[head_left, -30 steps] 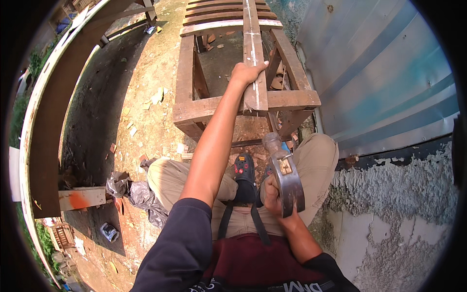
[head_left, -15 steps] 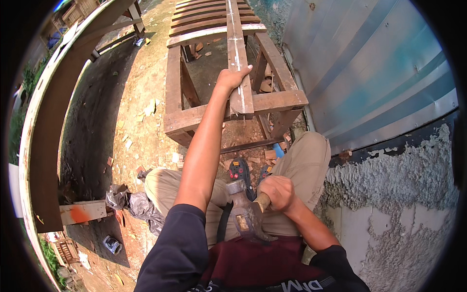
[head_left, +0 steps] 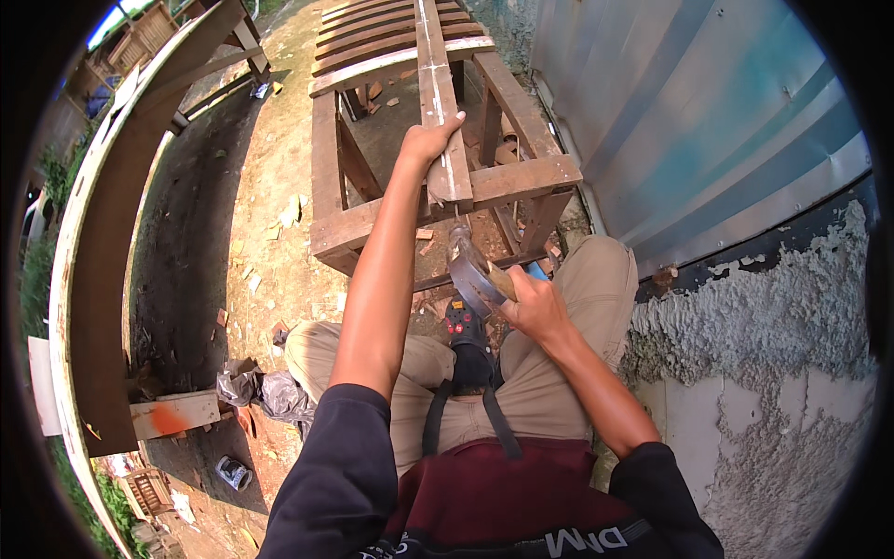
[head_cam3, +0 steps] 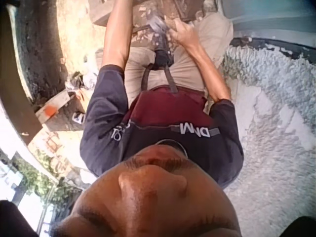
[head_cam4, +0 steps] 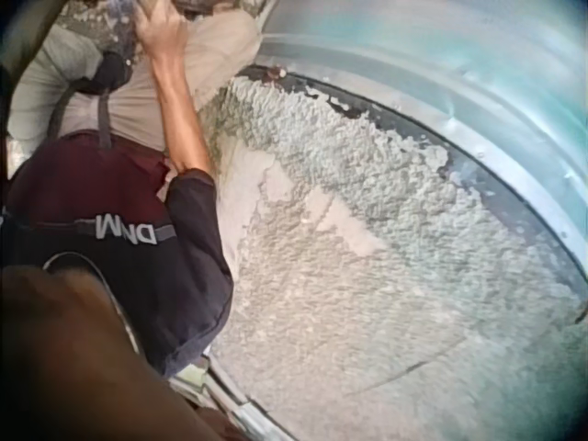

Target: The person assembles a wooden frame by positioning planks and hammering nails into place. They repeatedly adjust the wood pieces and secure them with a hammer, working on a partially built structure outdoors.

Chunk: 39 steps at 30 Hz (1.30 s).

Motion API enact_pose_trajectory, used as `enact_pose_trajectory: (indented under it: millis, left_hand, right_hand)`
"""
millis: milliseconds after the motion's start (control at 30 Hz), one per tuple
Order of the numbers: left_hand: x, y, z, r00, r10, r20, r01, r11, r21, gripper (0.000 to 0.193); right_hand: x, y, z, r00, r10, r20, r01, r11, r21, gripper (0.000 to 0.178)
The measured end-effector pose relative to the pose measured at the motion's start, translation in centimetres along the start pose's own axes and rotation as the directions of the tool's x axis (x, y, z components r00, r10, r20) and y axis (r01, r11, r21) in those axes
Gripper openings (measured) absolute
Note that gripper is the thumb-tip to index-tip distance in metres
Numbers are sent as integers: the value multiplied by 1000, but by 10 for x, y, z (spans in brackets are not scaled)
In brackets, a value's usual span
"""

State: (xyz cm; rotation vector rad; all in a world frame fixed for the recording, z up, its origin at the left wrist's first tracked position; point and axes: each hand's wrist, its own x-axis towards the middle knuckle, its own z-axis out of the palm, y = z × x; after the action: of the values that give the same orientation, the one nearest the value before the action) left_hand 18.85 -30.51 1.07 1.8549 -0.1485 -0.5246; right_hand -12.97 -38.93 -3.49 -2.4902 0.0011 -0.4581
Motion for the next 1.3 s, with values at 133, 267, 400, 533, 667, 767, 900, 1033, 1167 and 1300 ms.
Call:
enact_pose_trajectory:
  millis: [133, 267, 400, 533, 667, 767, 900, 1033, 1167, 1300]
  left_hand:
    - [3, -2, -5, 998, 34, -44, -32, 999, 40, 92]
    - [3, -2, -4, 1000, 26, -3, -26, 999, -22, 92]
    - [9, -5, -5, 998, 50, -48, -48, 998, 40, 89]
    - [6, -2, -5, 1000, 29, 3, -29, 999, -15, 88]
    - [1, -2, -3, 1000, 18, 6, -18, 1000, -21, 85]
    - [6, -4, -4, 1000, 22, 4, -22, 999, -37, 85]
    - [6, -6, -9, 1000, 6, -2, -6, 1000, -13, 84]
    - [2, 4, -4, 998, -59, 10, 59, 997, 54, 87]
    - [-1, 1, -6, 1000, 13, -28, -11, 997, 75, 92]
    - [2, 4, -6, 999, -51, 3, 51, 994, 97, 92]
  right_hand:
    - [-26, -12, -5, 968, -241, -74, 251, 950, 188, 34]
    - [-34, -14, -3, 905, -370, -210, 398, 910, 114, 38]
    - [-20, -2, 0, 980, -178, -83, 176, 984, -40, 22]
    - [-1, -3, -17, 903, -419, -95, 414, 908, -63, 20]
    - [29, 25, -35, 883, -467, -57, 449, 873, -191, 18]
    - [51, 48, -45, 902, -431, -26, 411, 876, -251, 17]
    - [78, 38, -73, 752, -651, 97, 658, 736, -157, 19]
    - [95, 73, -70, 914, -380, 144, 404, 819, -407, 21]
    - [90, 50, -73, 680, -723, 121, 733, 674, -93, 23]
    - [104, 56, -69, 685, -701, 198, 727, 676, -123, 23]
